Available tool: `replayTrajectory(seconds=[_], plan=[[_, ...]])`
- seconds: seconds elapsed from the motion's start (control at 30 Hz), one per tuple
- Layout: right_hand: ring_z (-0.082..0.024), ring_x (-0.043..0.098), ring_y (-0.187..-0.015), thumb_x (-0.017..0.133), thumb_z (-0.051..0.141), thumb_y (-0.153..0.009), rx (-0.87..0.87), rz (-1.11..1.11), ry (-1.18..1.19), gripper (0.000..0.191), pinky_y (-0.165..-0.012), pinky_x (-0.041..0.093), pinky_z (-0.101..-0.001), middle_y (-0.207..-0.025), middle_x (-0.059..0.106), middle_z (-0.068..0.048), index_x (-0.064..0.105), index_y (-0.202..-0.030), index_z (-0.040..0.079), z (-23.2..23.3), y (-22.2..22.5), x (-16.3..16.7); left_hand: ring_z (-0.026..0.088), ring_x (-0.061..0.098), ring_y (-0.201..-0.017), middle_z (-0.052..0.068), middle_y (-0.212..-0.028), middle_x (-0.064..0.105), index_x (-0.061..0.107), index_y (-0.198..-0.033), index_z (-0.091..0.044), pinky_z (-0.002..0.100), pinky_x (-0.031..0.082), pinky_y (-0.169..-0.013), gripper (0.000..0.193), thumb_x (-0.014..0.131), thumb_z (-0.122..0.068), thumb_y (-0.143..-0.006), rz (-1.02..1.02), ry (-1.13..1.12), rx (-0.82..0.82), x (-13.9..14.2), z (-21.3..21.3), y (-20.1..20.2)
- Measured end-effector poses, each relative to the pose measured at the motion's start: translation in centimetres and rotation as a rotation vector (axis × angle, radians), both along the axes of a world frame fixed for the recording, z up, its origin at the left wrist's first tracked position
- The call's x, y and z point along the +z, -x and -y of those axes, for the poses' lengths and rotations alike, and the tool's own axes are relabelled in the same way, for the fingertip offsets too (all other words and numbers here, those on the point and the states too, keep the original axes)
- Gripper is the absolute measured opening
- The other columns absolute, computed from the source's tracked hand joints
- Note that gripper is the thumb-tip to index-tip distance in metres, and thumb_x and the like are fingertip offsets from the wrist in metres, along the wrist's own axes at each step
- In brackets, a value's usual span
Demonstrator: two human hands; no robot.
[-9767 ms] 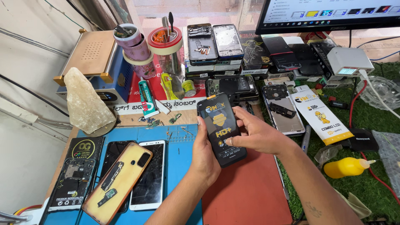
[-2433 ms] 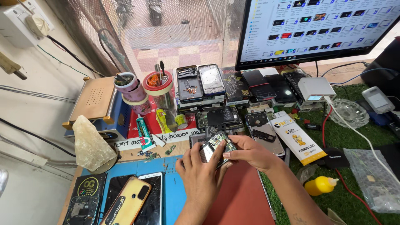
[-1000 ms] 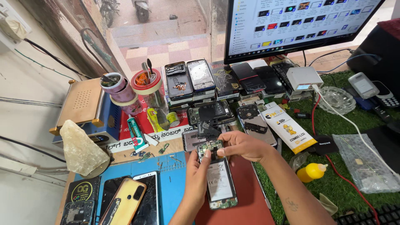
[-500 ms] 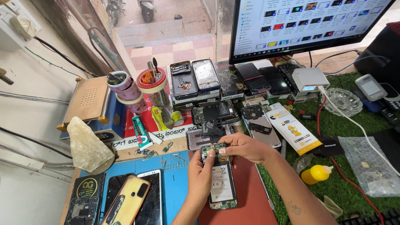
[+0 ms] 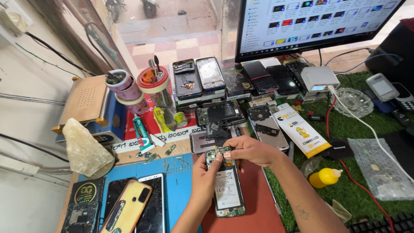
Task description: The person works on a disassembled smartphone at a repair bench, handling the internal board and battery, pressing a black back cover with printed branding onto the phone body, then picking up a white screen assembly and aligning it onto the phone to reassemble it.
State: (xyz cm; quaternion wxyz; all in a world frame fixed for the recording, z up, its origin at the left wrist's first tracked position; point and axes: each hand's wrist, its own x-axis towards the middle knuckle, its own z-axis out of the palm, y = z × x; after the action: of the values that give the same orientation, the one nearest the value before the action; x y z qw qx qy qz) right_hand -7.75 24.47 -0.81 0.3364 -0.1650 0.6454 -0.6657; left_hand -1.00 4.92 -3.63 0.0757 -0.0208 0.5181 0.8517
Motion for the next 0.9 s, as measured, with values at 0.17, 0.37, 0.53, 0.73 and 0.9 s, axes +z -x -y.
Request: replayTrajectory(seconds=[0.17, 0.37, 0.53, 0.73, 0.9], plan=[[-0.009, 0.068, -0.064, 0.067, 0.016, -0.096, 0.005, 0.029, 0.003, 0.027, -0.052, 0.057, -0.0271, -0.084, 0.071, -0.005, 0.065, -0.117, -0.001, -0.3, 0.0, -0.3, 0.009, 0.066, -0.073, 0.004, -0.089, 0.073, 0.068, -0.109, -0.002, 0.026, 0.054, -0.063, 0.023, 0.068, -0.019, -0.095, 0.069, -0.024, 0.002, -0.9, -0.2, 0.3], [-0.01, 0.066, -0.06, 0.068, 0.017, -0.097, 0.027, 0.042, 0.049, 0.029, -0.053, 0.053, -0.0236, -0.082, 0.07, -0.006, 0.065, -0.118, -0.002, -1.0, -0.1, -0.8, 0.011, 0.065, -0.069, 0.006, -0.087, 0.073, 0.067, -0.107, -0.001, 0.027, 0.052, -0.06, 0.024, 0.066, -0.022, -0.096, 0.107, -0.005, -0.006, -1.9, -0.6, 0.4], [-0.01, 0.066, -0.06, 0.068, 0.018, -0.096, 0.031, 0.034, 0.046, 0.028, -0.053, 0.052, -0.0231, -0.084, 0.069, -0.005, 0.065, -0.116, -0.002, -1.3, 0.1, -0.4, 0.01, 0.064, -0.07, 0.006, -0.089, 0.072, 0.064, -0.111, -0.002, 0.027, 0.052, -0.061, 0.023, 0.065, -0.019, -0.096, 0.133, 0.003, 0.023, -1.9, -1.1, 0.6], [-0.009, 0.065, -0.059, 0.065, 0.02, -0.099, 0.01, -0.023, -0.006, 0.022, -0.051, 0.049, -0.0223, -0.082, 0.069, -0.003, 0.066, -0.11, 0.001, -1.6, -0.3, -0.2, 0.011, 0.065, -0.068, 0.006, -0.087, 0.071, 0.064, -0.112, -0.002, 0.028, 0.053, -0.059, 0.024, 0.065, -0.019, -0.095, 0.156, -0.01, 0.018, -1.5, -1.3, 0.5], [-0.007, 0.065, -0.057, 0.057, 0.03, -0.104, -0.27, -0.109, -0.009, 0.031, -0.05, 0.05, -0.0213, -0.077, 0.073, -0.003, 0.073, -0.1, 0.004, -2.7, 0.3, 1.2, 0.01, 0.065, -0.067, 0.005, -0.087, 0.072, 0.066, -0.112, -0.004, 0.028, 0.053, -0.058, 0.025, 0.066, -0.02, -0.094, 0.15, -0.014, 0.008, -1.2, -1.5, 0.0]])
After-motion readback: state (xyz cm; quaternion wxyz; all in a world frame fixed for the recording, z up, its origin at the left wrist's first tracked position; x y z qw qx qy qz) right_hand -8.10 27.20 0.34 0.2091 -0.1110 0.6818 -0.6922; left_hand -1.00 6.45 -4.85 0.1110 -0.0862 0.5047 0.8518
